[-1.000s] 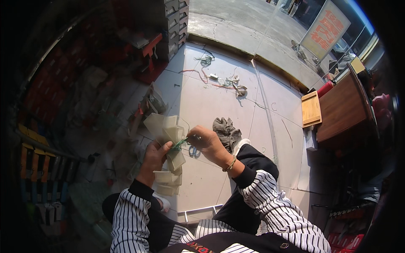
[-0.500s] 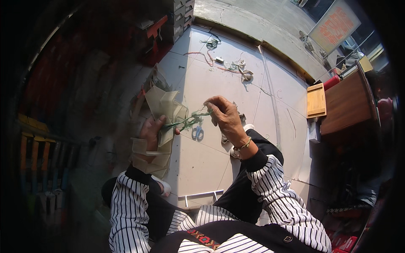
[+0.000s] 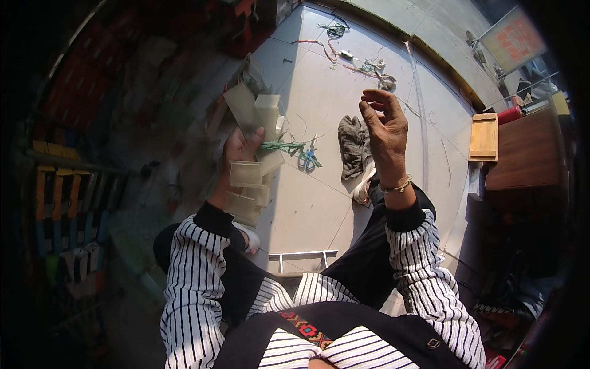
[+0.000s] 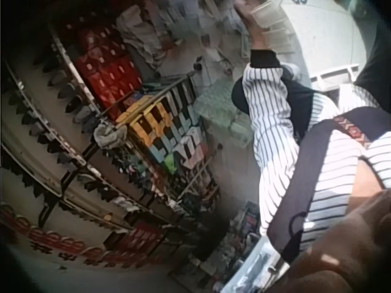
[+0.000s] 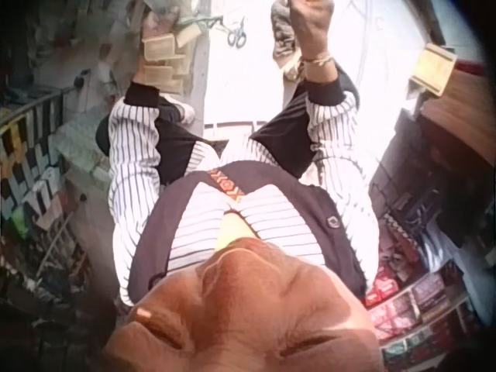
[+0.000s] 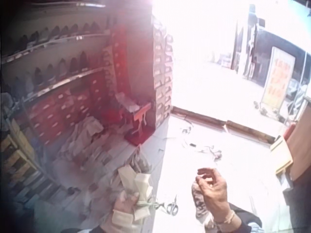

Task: The person sits on the floor and assembles translucent plastic frames with green ribbons. They tie ribbons around the frames, wipe the frames with a cloth, and handle the items one at a time.

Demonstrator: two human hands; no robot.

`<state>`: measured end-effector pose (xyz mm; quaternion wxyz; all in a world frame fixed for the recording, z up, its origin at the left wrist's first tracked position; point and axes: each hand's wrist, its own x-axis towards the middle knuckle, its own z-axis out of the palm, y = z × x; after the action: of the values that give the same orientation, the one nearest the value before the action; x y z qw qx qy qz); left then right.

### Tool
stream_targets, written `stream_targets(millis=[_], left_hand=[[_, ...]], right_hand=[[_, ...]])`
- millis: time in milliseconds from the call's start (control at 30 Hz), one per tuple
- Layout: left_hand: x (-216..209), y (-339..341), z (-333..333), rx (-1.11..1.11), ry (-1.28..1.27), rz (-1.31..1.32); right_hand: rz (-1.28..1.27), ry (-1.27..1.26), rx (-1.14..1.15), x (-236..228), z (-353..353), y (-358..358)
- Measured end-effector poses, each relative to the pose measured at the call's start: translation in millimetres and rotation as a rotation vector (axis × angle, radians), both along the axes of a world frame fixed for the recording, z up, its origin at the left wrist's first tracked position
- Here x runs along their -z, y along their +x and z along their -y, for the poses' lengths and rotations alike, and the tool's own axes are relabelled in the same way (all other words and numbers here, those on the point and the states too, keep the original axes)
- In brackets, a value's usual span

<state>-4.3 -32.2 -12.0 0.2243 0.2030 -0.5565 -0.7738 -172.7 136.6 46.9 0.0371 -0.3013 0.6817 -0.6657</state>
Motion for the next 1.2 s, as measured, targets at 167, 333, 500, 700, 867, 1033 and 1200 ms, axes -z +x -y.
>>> stream_targets(millis=[167,333,500,700,867,1033,1200], left_hand=[[-1.2,-1.3,2.9,0.04,0.031,-0.018],[-14.9,-1.5,-1.5,0.066,0.014,0.032],[-29.0,0.2,-5.6,0.08,0.024,0.071],[-27.2,1.2,-2.6,0.043,0.107,0.118],[-17.5,0.2,0.4,0.062,0.114,0.164],[-16.9,-5.2,-8.3,0.199,0.184,0.103],[-23.2,-2.7,-15.3,0.413,0.155,0.248]], right_hand=[[-0.416,0.048,-0.052,4.1,5.9,12.6],[-0.401,0.179,-0.439,15.5,12.3,32.6],[-0.192,0.23,-0.581,23.3,13.0,38.5],[0.183,0.097,-0.602,19.2,10.2,35.0],[0.126,0.142,-0.49,17.3,10.8,36.1],[-0.247,0.229,-0.19,19.0,10.3,34.7],[-0.14,0.141,-0.17,19.5,12.0,33.5]])
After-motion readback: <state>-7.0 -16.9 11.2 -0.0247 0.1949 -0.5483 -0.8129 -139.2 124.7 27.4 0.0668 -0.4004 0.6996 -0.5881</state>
